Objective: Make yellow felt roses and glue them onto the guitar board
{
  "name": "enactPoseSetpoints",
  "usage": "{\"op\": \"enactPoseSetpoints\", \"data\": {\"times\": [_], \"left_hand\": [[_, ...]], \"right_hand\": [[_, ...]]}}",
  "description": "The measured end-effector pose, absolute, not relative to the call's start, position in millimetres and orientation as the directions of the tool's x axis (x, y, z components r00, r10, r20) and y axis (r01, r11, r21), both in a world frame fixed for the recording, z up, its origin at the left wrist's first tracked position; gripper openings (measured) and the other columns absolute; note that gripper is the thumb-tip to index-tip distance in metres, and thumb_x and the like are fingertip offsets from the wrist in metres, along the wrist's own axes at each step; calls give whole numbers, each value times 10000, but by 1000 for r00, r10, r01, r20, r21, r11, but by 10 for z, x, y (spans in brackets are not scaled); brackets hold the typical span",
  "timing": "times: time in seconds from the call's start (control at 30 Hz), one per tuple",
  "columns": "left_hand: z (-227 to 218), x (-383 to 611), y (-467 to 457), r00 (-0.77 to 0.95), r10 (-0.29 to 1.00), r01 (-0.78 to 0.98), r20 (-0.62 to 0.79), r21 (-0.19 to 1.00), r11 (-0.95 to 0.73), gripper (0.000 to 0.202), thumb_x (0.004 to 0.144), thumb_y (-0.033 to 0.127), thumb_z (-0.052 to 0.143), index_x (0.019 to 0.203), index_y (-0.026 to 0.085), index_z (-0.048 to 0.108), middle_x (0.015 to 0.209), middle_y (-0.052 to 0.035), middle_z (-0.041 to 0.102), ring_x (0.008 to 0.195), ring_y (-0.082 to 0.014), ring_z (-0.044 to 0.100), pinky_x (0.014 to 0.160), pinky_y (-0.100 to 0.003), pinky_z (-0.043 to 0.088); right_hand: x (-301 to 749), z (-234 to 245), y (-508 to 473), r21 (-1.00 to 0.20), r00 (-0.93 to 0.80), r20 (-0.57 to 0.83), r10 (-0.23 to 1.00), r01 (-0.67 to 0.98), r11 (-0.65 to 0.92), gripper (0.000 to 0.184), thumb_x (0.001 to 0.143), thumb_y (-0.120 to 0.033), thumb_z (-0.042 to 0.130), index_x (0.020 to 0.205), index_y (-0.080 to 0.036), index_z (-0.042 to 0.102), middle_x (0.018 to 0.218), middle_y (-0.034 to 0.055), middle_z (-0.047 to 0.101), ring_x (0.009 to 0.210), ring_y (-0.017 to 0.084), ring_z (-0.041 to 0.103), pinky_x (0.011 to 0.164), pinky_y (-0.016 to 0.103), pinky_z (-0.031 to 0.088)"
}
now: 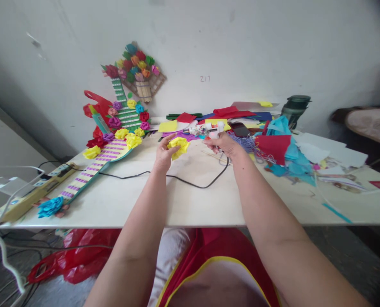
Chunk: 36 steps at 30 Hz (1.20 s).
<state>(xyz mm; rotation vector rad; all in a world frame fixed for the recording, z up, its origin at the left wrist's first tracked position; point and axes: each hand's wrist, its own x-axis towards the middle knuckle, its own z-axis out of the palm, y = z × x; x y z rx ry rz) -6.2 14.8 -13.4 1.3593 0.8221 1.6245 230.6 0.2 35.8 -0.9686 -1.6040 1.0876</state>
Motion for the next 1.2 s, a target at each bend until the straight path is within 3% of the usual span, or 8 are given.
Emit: {"op": "enactPoseSetpoints", "data": {"times": [0.27,0.43,0.7,1.03,1.2], "left_hand": [[-106,-62,126,-90,906,-216,413,880,-422,647,523,293,781,1154,208,665,849,-23,673,715,-183,671,689,-313,553],[-103,-63,133,-67,907,-234,416,877,-420,605,551,300,752,1140,196,662,898,-40,690,775,-197,684,761,-343,556],[-110,-48,137,-58,902,-231,427,874,-428,555,552,324,741,1090,204,675,886,-43,705,784,-217,690,726,-345,550],[-86,-37,89,3,911,-233,411,887,-400,541,564,313,736,1084,198,640,854,-34,709,763,-211,695,724,-348,567],[-90,-35,88,4,920,-278,393,884,-376,473,548,280,744,997,204,618,823,-15,699,717,-192,685,696,-341,579]], "right_hand": [[2342,327,26,-949,-319,245,916,113,293,459,536,-519,877,538,-187,560,462,-25,524,376,63,400,348,225,321],[2328,336,14,-952,-336,225,915,123,279,431,519,-490,882,541,-185,579,446,-31,526,365,63,398,353,230,309],[2299,335,24,-953,-313,198,929,162,258,355,601,-392,861,565,-192,569,470,-32,521,395,72,400,395,253,317],[2285,328,25,-945,-296,237,925,152,291,377,601,-416,861,545,-201,556,464,-40,514,392,72,395,393,253,316],[2277,338,13,-939,-289,247,925,162,302,390,606,-432,862,551,-202,552,473,-33,512,390,73,402,392,260,321]]}}
